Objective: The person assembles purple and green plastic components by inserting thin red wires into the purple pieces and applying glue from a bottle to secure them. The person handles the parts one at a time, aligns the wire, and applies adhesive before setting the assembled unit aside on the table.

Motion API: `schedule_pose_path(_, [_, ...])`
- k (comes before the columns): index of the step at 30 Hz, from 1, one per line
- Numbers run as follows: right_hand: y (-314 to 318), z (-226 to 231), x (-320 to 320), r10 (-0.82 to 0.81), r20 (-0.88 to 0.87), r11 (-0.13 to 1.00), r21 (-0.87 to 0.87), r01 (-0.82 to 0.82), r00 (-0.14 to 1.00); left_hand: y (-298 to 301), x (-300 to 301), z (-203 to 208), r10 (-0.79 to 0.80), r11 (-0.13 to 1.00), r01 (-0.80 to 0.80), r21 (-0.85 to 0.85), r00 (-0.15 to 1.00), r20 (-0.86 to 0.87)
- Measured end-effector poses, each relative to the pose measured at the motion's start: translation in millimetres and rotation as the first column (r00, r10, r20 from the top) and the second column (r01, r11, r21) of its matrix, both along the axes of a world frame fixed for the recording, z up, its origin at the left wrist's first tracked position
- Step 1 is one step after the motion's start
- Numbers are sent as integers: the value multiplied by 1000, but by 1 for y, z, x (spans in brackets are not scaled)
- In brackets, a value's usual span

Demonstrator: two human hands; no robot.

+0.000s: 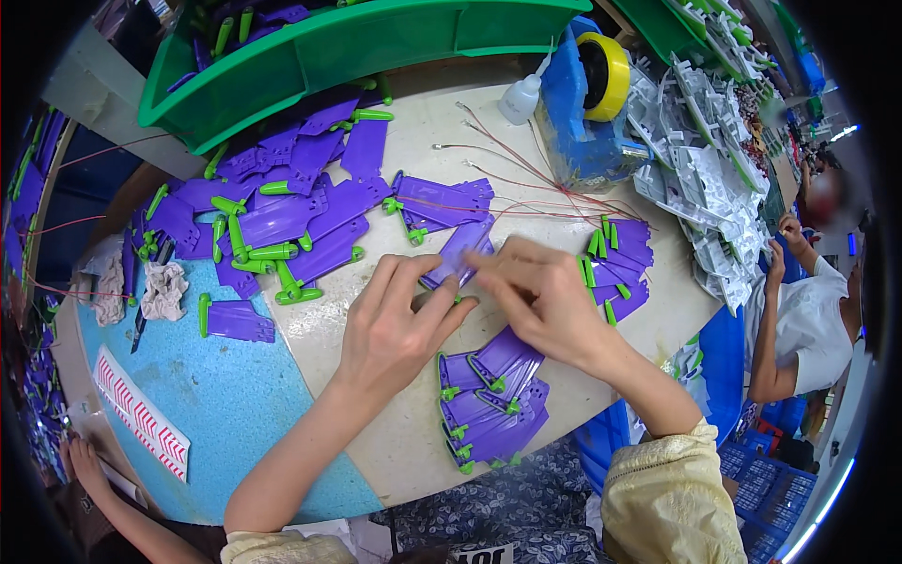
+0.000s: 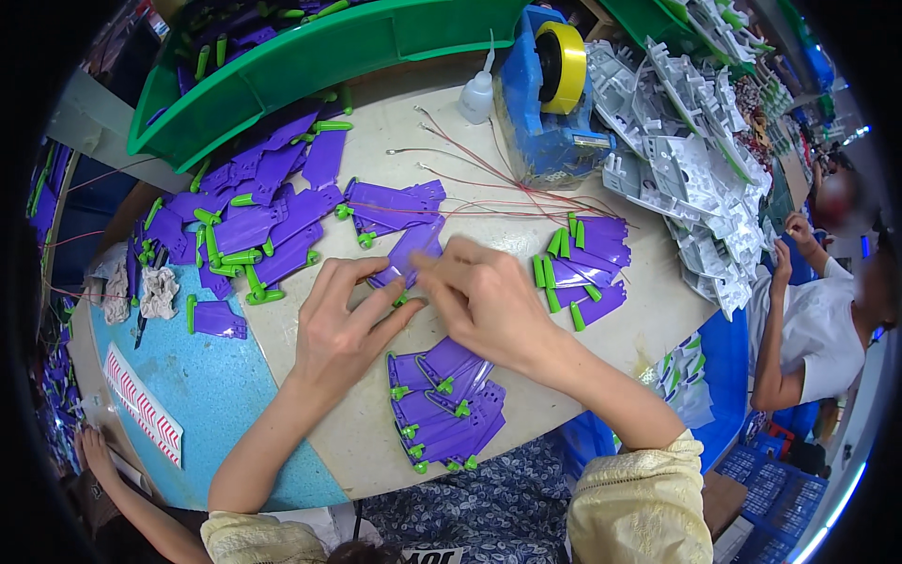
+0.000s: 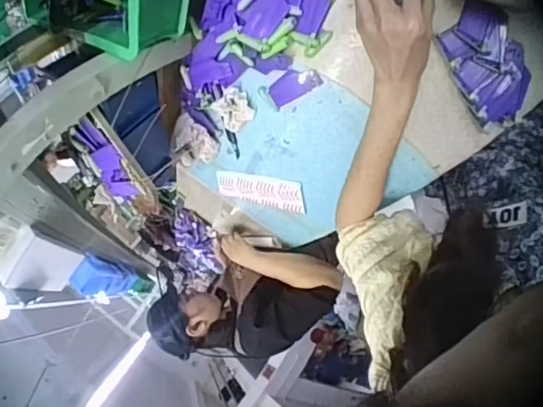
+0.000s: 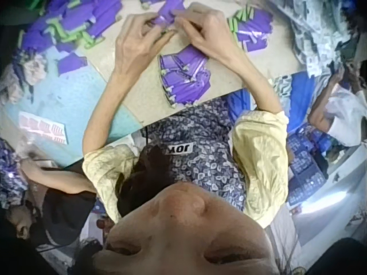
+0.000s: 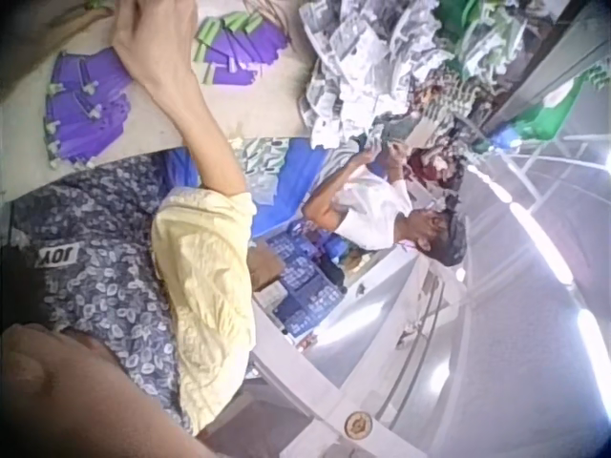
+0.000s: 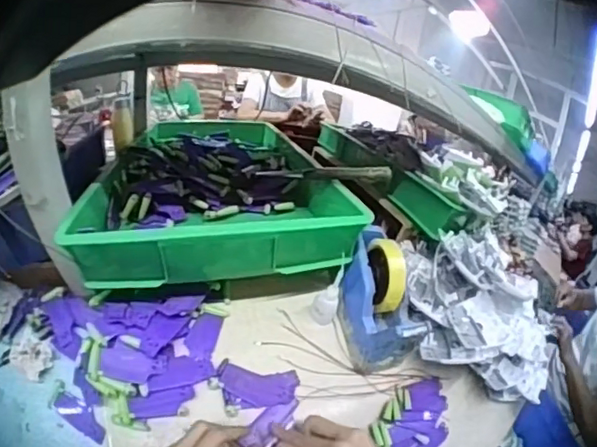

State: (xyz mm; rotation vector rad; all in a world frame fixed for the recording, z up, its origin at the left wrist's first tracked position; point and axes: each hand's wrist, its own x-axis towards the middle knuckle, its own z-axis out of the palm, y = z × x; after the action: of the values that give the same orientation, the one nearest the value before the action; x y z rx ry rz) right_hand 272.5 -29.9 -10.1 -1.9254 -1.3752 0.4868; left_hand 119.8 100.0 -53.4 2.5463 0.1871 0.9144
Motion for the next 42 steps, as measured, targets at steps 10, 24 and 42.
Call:
schedule_pose_path(10, [71, -22, 70, -177, 522, 964, 262, 41, 835, -29, -4, 23, -188, 974, 176, -144, 979, -74])
schedule_pose_path(24, [29, -4, 5, 169, -75, 986, 20, -167, 983, -6, -6, 6, -29, 856, -9, -516, 998, -64])
schedule_pose_path(42, [22, 9, 7, -239, -25, 940, -258, 225, 971, -1, -3, 6, -19, 998, 17, -61, 999, -34])
